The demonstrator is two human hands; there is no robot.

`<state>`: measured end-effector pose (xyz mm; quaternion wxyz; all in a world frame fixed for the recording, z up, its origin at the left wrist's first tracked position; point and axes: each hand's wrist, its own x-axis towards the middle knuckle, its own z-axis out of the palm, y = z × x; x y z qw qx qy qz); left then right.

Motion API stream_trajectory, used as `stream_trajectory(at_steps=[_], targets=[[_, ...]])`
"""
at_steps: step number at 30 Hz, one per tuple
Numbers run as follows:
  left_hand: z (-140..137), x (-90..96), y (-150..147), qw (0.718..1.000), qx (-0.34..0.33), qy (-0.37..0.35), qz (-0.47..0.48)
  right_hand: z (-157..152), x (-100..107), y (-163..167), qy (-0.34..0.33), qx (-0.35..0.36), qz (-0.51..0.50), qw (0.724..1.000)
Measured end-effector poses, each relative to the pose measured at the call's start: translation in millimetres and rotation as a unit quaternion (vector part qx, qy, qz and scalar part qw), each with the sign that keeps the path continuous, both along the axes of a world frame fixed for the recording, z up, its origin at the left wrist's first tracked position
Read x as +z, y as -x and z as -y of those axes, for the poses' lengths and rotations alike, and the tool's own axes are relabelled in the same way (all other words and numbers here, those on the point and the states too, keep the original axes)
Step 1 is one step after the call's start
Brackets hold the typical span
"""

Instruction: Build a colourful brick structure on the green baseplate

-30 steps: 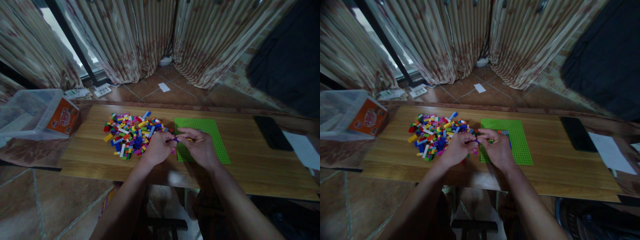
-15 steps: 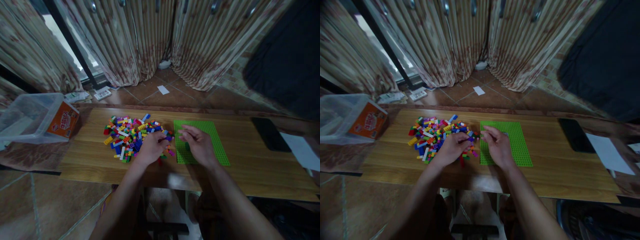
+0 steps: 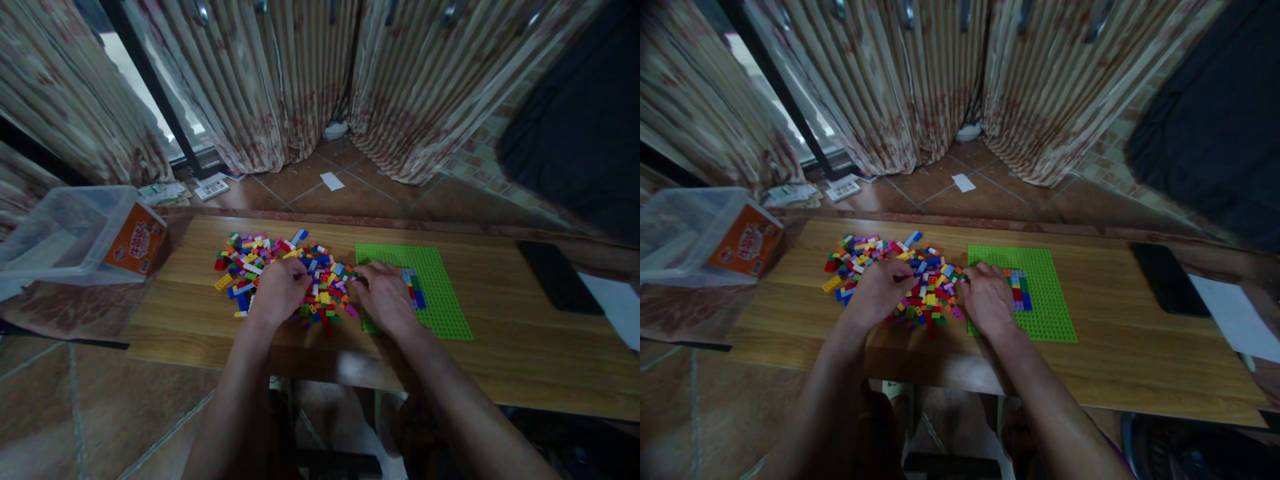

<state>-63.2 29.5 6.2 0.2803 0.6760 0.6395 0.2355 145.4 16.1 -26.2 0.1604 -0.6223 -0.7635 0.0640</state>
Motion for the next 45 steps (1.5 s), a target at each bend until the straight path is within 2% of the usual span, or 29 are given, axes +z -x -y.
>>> stream_trajectory(at_steps=[5,10,13,15,17,19,21,27,30,33,40,42,45], targets=[[0,2.5,5,1.000,0.000,0.001,0.007,-2,-1,6,0.001,0.008,-0.010,1.000],[1,3.3,3,0.998,-0.011,-0.045,0.051,-2,-2,5,0.000,0.009,-0.018,1.000],[5,3.0,-8,0.992,-0.022,-0.034,0.117,1,5,3,-0.022,0.005,-0.082,0.996],[8,3.2,-18,0.981,-0.039,0.011,0.187,6,13,3,-0.032,0.021,-0.166,0.985],[12,3.7,-30,0.954,-0.047,0.091,0.281,12,21,4,-0.031,0.049,-0.243,0.968],[15,3.9,-39,0.908,-0.035,0.179,0.376,17,28,5,-0.028,0.073,-0.287,0.955],[16,3.2,-44,0.863,-0.013,0.233,0.447,20,32,6,-0.029,0.086,-0.300,0.950],[17,-2.9,-53,0.755,0.036,0.262,0.601,22,31,7,-0.066,0.068,-0.293,0.951],[17,-3.9,-59,0.720,0.070,0.268,0.637,23,28,8,-0.074,0.039,-0.313,0.946],[18,-3.1,-63,0.717,0.092,0.267,0.637,22,25,9,-0.076,0.016,-0.344,0.936],[19,-4.3,-70,0.752,0.102,0.211,0.617,21,20,11,-0.043,-0.043,-0.426,0.903],[19,-4.4,-71,0.751,0.099,0.206,0.619,20,20,12,-0.023,-0.061,-0.462,0.885],[20,-3.2,-71,0.739,0.095,0.214,0.632,18,21,12,0.012,-0.076,-0.533,0.842]])
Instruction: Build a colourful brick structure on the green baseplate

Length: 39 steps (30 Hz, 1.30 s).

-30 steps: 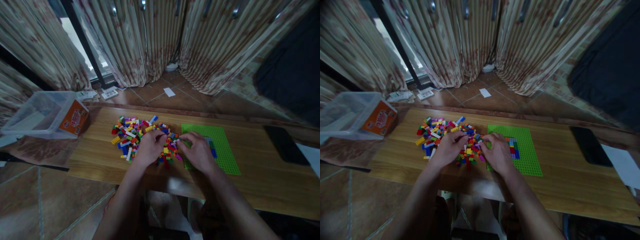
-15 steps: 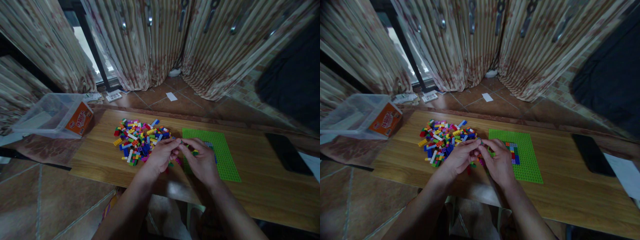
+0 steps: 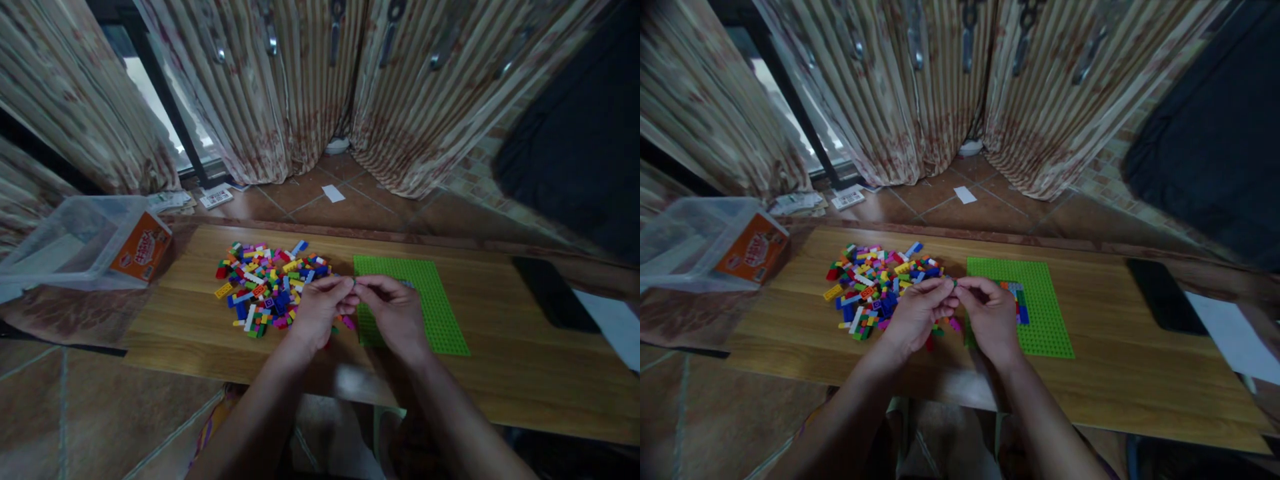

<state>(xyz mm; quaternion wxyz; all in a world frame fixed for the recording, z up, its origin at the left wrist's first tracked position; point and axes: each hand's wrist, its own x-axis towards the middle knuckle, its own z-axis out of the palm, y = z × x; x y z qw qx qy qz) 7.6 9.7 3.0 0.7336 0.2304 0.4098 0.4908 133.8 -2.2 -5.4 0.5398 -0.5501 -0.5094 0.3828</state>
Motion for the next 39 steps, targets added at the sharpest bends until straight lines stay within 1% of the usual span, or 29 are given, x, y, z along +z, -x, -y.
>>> stream_trajectory(at_steps=[3,7,11,17,24,28,34,37,39], targets=[[0,1.4,1,1.000,-0.001,-0.001,0.009,-3,0,-3,0.010,0.002,-0.055,0.998],[1,2.1,0,1.000,0.021,-0.021,0.000,-4,2,-6,-0.009,-0.020,-0.070,0.997],[2,1.8,-3,0.998,0.032,-0.050,-0.017,-2,7,-4,-0.018,-0.031,-0.054,0.998],[3,0.8,-6,0.991,0.053,-0.098,-0.077,1,10,-2,-0.023,-0.038,-0.026,0.999],[5,0.2,-9,0.987,0.075,-0.120,-0.074,2,9,-1,-0.052,-0.034,-0.047,0.997],[6,-0.9,-10,0.986,0.076,-0.123,-0.078,3,9,1,-0.061,-0.039,-0.033,0.997],[7,-1.3,-9,0.989,0.079,-0.109,-0.065,6,9,3,-0.069,-0.047,0.003,0.996],[7,-2.8,-9,0.990,0.063,-0.104,-0.071,5,8,1,-0.060,-0.041,0.018,0.997],[7,-4.3,-9,0.989,0.042,-0.108,-0.097,3,5,-2,-0.048,-0.037,0.037,0.997]])
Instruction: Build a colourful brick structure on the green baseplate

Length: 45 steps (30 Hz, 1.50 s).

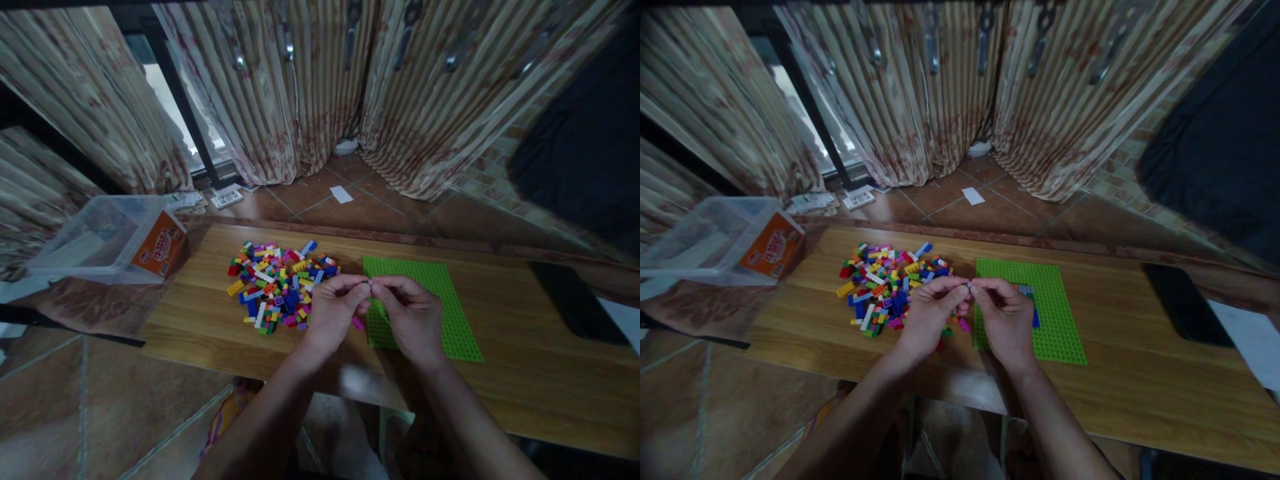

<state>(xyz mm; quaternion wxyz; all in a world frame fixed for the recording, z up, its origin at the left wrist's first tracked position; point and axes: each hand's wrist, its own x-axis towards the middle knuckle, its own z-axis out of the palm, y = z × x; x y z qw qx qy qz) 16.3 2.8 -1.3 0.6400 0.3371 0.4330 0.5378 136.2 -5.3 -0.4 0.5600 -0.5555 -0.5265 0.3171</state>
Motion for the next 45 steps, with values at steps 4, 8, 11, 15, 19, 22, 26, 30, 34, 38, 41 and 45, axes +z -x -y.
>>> stream_trajectory(at_steps=[4,8,11,15,19,22,26,30,34,38,41,45], targets=[[-6,0.4,11,0.996,0.009,-0.004,-0.094,-6,-12,-11,0.046,0.015,0.097,0.994],[-18,8.4,41,0.985,0.099,-0.028,-0.137,-10,-24,-13,0.077,0.070,0.229,0.968],[-27,15.7,73,0.976,0.181,-0.034,-0.113,-10,-25,-6,0.069,0.098,0.289,0.950],[-32,22.8,111,0.962,0.271,-0.017,-0.042,-12,-23,4,0.066,0.111,0.271,0.954],[-28,28.8,136,0.943,0.327,-0.014,0.056,-14,-26,8,0.050,0.095,0.231,0.967],[-24,32.8,148,0.933,0.347,-0.021,0.092,-20,-24,19,0.022,0.099,0.236,0.966],[-21,34.8,161,0.925,0.363,-0.005,0.117,-46,-7,56,-0.016,0.143,0.279,0.949],[-19,35.0,174,0.921,0.365,0.003,0.139,-89,8,97,-0.012,0.208,0.390,0.897],[-15,37.5,185,0.920,0.361,0.005,0.155,-120,3,116,0.020,0.209,0.506,0.837],[-13,39.4,193,0.918,0.362,0.013,0.162,-121,-9,122,0.047,0.213,0.526,0.822],[-13,39.2,193,0.921,0.356,0.009,0.159,-114,-10,123,0.053,0.213,0.479,0.850],[-13,40.1,188,0.930,0.335,0.009,0.151,-99,-1,112,0.050,0.210,0.337,0.917]])
